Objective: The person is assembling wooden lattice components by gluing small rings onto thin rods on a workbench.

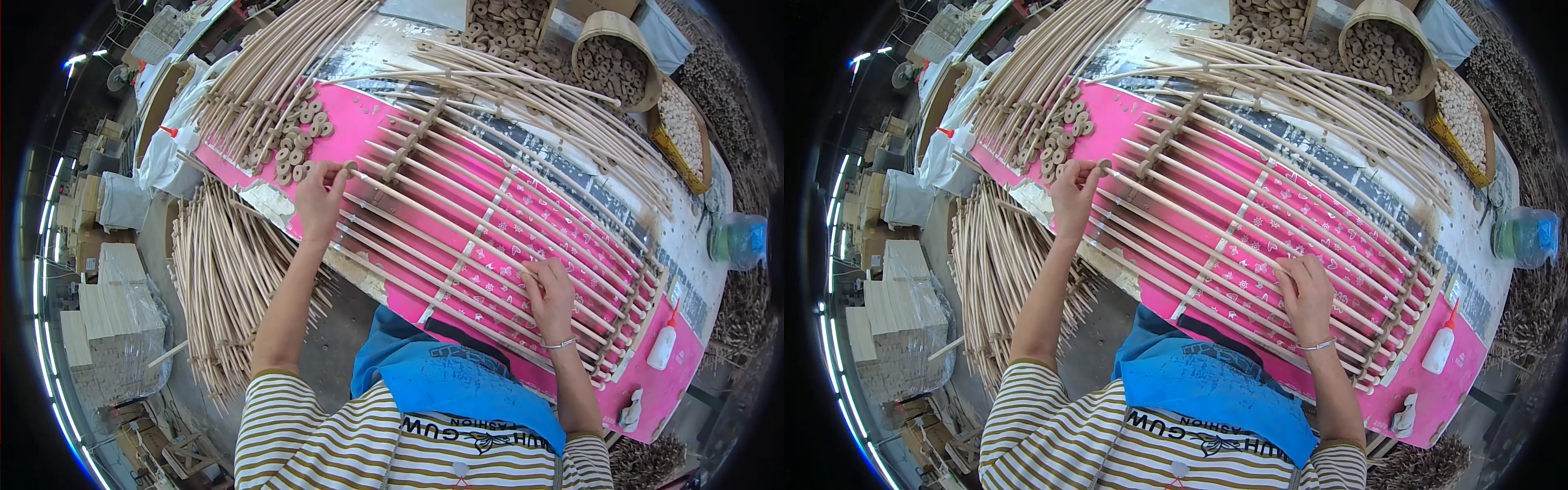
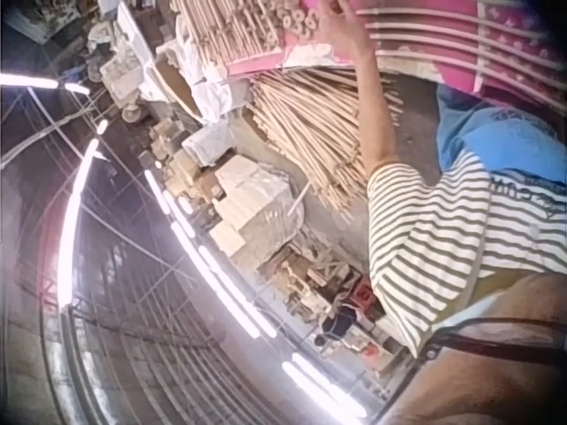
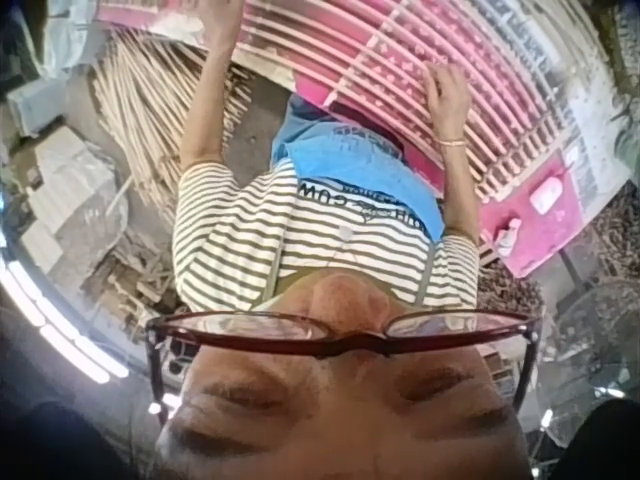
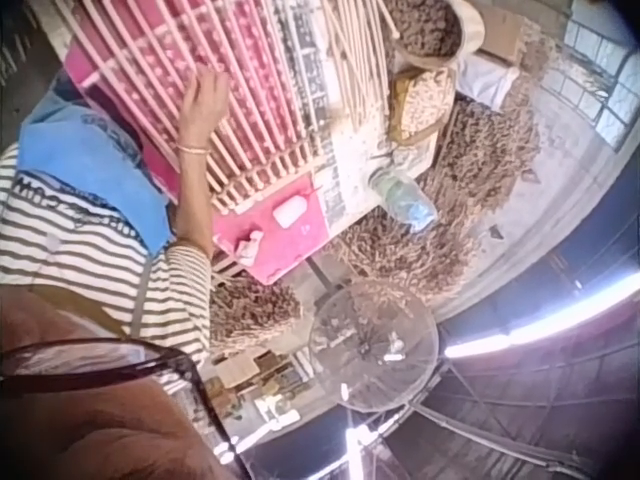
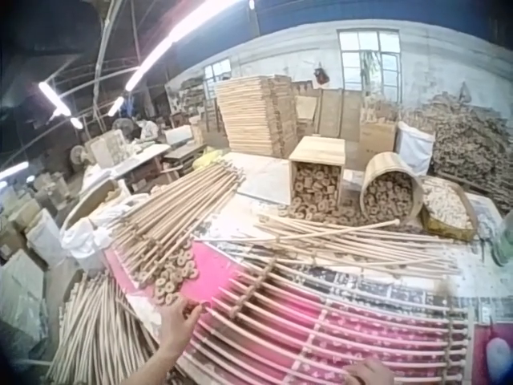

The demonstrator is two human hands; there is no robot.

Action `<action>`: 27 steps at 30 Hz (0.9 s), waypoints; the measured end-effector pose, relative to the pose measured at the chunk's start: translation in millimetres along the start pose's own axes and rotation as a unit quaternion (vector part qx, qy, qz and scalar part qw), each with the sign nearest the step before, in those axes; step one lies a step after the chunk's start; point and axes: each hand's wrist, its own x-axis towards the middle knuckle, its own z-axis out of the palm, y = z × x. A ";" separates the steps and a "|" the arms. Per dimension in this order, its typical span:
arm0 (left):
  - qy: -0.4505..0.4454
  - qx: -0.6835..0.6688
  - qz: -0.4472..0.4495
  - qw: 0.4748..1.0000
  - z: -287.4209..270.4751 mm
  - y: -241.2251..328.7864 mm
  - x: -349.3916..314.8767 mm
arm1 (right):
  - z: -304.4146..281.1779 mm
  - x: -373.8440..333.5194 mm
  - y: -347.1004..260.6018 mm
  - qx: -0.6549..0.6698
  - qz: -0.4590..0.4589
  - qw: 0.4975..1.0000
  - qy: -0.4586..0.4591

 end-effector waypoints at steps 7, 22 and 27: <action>-0.018 0.040 0.002 0.999 11.3 16.5 -26.4 | -0.4 -1.6 -3.5 0.006 0.054 0.998 -0.002; -0.054 0.146 0.031 0.987 31.2 21.4 -40.0 | 11.7 -5.6 4.0 -0.062 0.029 0.997 0.047; -0.052 0.023 0.073 0.996 38.5 -9.9 -33.9 | 25.4 -6.5 23.6 -0.170 -0.055 0.983 0.046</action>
